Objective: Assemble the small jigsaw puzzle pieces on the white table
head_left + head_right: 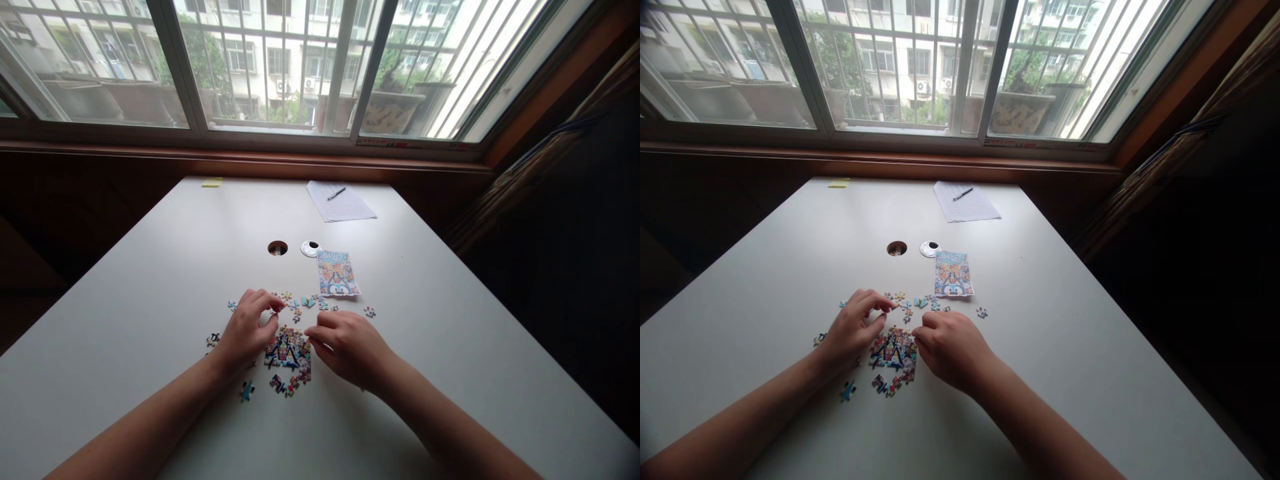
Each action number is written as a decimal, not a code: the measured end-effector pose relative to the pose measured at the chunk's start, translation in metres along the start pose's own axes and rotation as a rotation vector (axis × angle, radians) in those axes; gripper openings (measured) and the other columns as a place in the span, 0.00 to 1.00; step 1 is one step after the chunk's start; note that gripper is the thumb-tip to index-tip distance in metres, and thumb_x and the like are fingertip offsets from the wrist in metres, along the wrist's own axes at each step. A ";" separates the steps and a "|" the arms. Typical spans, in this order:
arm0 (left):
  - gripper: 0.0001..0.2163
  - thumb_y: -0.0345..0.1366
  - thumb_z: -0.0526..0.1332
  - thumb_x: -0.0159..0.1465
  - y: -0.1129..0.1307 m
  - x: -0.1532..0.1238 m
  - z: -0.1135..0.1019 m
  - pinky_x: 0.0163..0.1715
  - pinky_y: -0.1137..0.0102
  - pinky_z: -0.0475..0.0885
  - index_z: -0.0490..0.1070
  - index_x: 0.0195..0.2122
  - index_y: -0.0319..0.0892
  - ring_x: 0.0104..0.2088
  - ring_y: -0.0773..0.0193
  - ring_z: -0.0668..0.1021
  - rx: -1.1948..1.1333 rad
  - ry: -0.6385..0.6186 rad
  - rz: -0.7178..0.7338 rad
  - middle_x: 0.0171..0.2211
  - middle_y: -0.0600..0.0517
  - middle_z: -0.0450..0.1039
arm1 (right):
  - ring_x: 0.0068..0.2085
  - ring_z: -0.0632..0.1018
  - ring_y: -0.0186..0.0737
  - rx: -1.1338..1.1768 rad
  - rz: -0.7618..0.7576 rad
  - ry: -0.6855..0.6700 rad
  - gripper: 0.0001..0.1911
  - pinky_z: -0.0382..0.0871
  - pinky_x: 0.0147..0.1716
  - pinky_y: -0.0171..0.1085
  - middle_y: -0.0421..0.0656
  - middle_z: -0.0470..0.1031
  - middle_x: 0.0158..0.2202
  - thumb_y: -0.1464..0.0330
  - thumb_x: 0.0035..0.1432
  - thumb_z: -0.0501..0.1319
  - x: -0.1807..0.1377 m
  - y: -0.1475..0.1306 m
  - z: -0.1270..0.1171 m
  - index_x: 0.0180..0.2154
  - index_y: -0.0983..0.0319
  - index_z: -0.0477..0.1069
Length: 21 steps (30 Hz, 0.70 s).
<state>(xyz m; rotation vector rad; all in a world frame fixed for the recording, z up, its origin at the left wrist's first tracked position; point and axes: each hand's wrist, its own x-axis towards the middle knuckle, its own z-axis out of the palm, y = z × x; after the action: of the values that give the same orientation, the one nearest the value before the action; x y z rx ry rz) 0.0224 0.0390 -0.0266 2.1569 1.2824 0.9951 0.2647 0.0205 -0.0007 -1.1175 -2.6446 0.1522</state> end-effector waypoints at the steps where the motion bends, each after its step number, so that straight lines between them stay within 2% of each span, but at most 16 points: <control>1: 0.12 0.23 0.58 0.62 0.000 0.000 0.000 0.48 0.61 0.68 0.74 0.42 0.45 0.45 0.57 0.72 0.006 -0.006 0.008 0.38 0.52 0.74 | 0.32 0.72 0.36 -0.002 0.004 -0.008 0.10 0.57 0.32 0.37 0.41 0.75 0.33 0.69 0.67 0.58 0.000 0.000 0.000 0.42 0.56 0.79; 11: 0.12 0.28 0.63 0.62 0.005 -0.001 -0.001 0.50 0.61 0.67 0.74 0.46 0.47 0.47 0.55 0.70 0.066 -0.114 0.062 0.41 0.52 0.75 | 0.34 0.74 0.37 0.014 0.047 -0.009 0.08 0.58 0.34 0.37 0.40 0.76 0.34 0.70 0.66 0.61 0.002 0.003 0.002 0.42 0.56 0.79; 21: 0.10 0.31 0.65 0.64 0.005 -0.001 0.000 0.49 0.61 0.67 0.74 0.46 0.47 0.45 0.56 0.70 0.115 -0.190 0.105 0.41 0.53 0.77 | 0.31 0.69 0.36 -0.026 -0.007 0.000 0.08 0.53 0.33 0.38 0.39 0.72 0.30 0.68 0.67 0.60 0.003 -0.003 0.005 0.38 0.56 0.79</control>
<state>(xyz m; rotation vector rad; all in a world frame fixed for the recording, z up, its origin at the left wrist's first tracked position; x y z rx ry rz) 0.0254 0.0352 -0.0237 2.3636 1.1723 0.7506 0.2592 0.0207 -0.0044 -1.1166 -2.6575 0.1166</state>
